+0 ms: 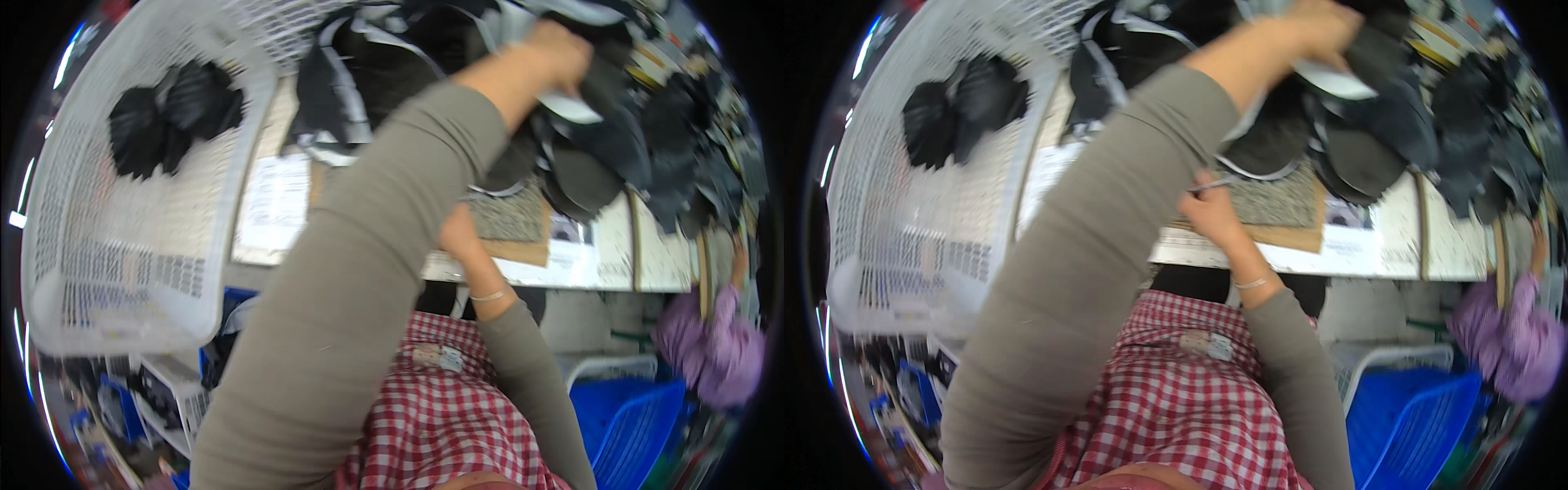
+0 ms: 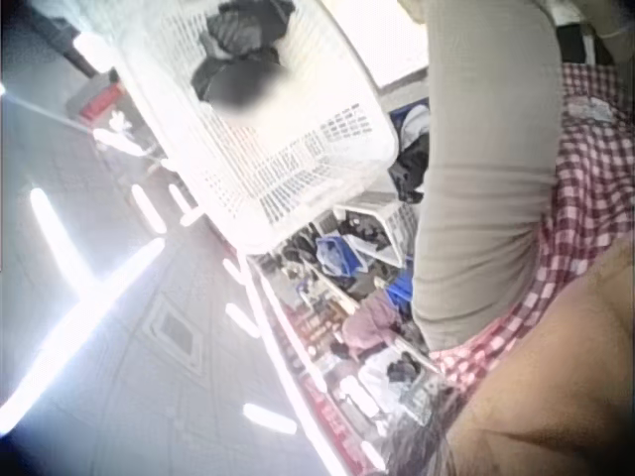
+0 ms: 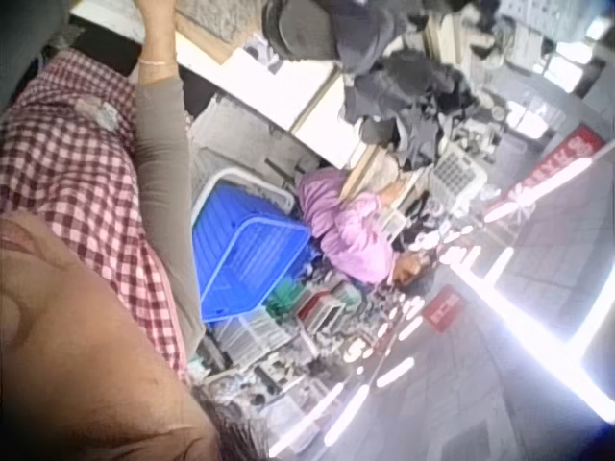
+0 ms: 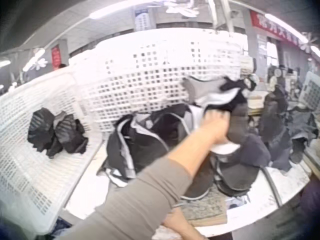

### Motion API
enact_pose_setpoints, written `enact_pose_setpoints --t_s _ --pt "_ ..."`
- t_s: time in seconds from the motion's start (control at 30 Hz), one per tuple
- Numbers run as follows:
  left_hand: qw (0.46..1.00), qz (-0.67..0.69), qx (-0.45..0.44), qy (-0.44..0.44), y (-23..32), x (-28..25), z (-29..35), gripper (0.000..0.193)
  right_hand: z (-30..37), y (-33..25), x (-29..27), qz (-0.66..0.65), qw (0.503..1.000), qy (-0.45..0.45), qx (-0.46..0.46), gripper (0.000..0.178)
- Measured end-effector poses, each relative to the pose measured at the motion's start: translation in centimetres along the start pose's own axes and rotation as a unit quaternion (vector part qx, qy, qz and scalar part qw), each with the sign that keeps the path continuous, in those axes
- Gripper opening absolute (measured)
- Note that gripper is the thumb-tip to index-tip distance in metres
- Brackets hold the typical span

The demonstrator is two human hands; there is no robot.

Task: The person assembles footwear components at a workbench. They repeatedly pick up black and white shoe parts from a white basket, align and press the edges together by hand, and place the assembled units on the table. The process continues with multiple items handled one at a time.

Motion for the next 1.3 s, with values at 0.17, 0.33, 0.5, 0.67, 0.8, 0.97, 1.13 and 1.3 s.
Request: enact_pose_setpoints --t_s 0.17,0.33,0.5,0.67,0.8,0.97,1.13,1.3 --pt "0.975 0.104 0.101 0.170 -0.6 -2.4 7.4 0.050 -0.2 -0.1 0.6 -0.199 0.978 -0.057 -0.001 0.007" --pt "0.961 -0.058 -0.024 0.271 -15.3 -12.6 23.1 0.032 -0.1 -0.8 0.4 -0.135 0.988 -0.059 -0.050 0.012" --pt "0.712 -0.121 -0.525 0.450 -36.1 -23.0 44.9 0.070 0.4 -1.6 0.9 -0.043 0.994 -0.047 -0.088 0.012" --pt "0.528 -0.155 -0.771 0.319 -45.8 -25.7 61.7 0.082 -0.2 -1.3 1.2 -0.017 0.997 -0.069 -0.031 0.011" --pt "0.621 0.124 -0.642 0.432 -50.4 -24.1 63.5 0.074 -0.5 -2.1 1.6 0.101 0.985 -0.072 -0.121 0.014" --pt "0.546 0.285 -0.710 0.341 -48.1 -20.9 55.1 0.033 -0.5 -1.8 1.7 0.036 0.996 -0.071 -0.038 0.014" --pt "0.607 0.484 -0.443 0.449 -38.9 -26.8 44.5 0.011 -0.2 -1.3 1.6 0.006 0.998 -0.062 -0.015 0.015" --pt "0.625 0.609 -0.211 0.441 -29.6 -36.8 36.3 0.036 -0.3 -1.0 1.6 0.022 0.997 -0.051 -0.049 0.017"
Point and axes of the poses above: each hand's wrist, its own z-axis away from the middle knuckle, its own x-axis out of the palm, y = z × x, the point moved 4 cm from there along -z, towards the middle knuckle, and after that the axes turned 3 degrees about x, right-handed, at the moved point
